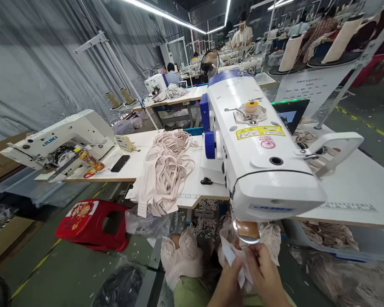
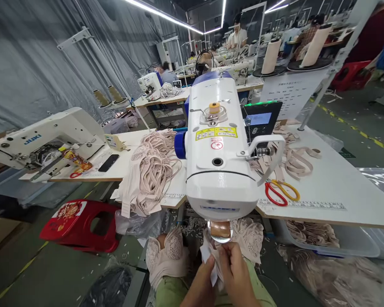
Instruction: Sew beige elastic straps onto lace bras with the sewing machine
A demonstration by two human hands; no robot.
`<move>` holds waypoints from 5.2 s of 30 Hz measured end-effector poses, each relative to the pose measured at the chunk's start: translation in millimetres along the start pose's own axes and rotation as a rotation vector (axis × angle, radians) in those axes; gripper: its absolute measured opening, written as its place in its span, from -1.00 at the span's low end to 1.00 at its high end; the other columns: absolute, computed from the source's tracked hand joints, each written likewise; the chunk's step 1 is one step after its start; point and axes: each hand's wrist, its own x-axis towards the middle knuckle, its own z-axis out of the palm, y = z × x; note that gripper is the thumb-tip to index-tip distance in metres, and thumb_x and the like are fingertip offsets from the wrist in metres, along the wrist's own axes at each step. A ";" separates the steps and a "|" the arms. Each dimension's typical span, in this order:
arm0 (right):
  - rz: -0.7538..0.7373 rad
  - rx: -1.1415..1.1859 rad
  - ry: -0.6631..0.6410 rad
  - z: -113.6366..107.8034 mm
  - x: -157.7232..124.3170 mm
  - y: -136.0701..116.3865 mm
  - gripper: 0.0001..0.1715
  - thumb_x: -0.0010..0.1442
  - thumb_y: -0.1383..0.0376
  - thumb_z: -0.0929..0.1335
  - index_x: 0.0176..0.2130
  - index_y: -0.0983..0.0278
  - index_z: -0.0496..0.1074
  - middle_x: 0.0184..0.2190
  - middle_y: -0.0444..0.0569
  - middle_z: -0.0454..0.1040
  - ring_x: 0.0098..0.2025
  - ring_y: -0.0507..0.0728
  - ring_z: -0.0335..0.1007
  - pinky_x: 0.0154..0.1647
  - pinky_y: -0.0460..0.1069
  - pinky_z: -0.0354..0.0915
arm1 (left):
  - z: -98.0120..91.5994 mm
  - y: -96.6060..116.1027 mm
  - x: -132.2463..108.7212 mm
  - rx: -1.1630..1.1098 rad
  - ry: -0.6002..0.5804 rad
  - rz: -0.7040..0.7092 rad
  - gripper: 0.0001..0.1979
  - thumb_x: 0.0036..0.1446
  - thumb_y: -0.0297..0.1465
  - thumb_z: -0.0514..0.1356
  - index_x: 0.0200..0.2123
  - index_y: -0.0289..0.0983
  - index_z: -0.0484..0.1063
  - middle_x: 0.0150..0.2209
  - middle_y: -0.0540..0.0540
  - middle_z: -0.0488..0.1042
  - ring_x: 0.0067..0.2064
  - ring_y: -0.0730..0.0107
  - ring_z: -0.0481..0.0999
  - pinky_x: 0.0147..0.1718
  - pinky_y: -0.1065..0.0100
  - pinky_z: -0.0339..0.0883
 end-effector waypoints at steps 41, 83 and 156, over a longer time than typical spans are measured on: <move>0.271 0.375 -0.448 -21.2 12.6 -38.5 -0.62 0.10 -0.01 0.39 -0.42 0.25 0.36 -0.52 -0.15 0.43 -0.50 0.00 0.25 -0.47 -0.08 0.19 | -2.5 65.2 -19.7 0.413 0.134 0.045 -0.62 -0.14 -0.12 0.44 -0.50 -0.33 0.50 -0.54 -0.01 0.47 -0.47 0.44 0.38 -0.48 0.44 0.24; -0.322 -0.285 -0.458 -59.3 11.1 -59.7 -0.88 0.16 0.35 0.33 -0.43 0.28 0.40 -0.52 -0.16 0.31 -0.47 -0.01 0.19 -0.44 -0.10 0.08 | -5.8 70.4 -17.7 0.741 -0.038 0.146 -0.73 -0.01 -0.23 0.33 -0.56 -0.31 0.49 -0.57 -0.02 0.46 -0.49 0.38 0.41 -0.47 0.40 0.32; -0.139 -0.477 -0.917 -82.9 71.4 -178.3 -0.91 -0.02 0.38 0.34 -0.52 0.24 0.43 -0.61 -0.21 0.33 -0.56 -0.03 0.12 -0.53 -0.09 0.03 | -14.2 81.5 -34.5 0.199 -0.300 0.597 -0.16 0.07 0.35 -0.21 0.37 0.23 -0.05 0.29 -0.08 0.34 0.24 -0.11 0.38 0.07 -0.07 0.38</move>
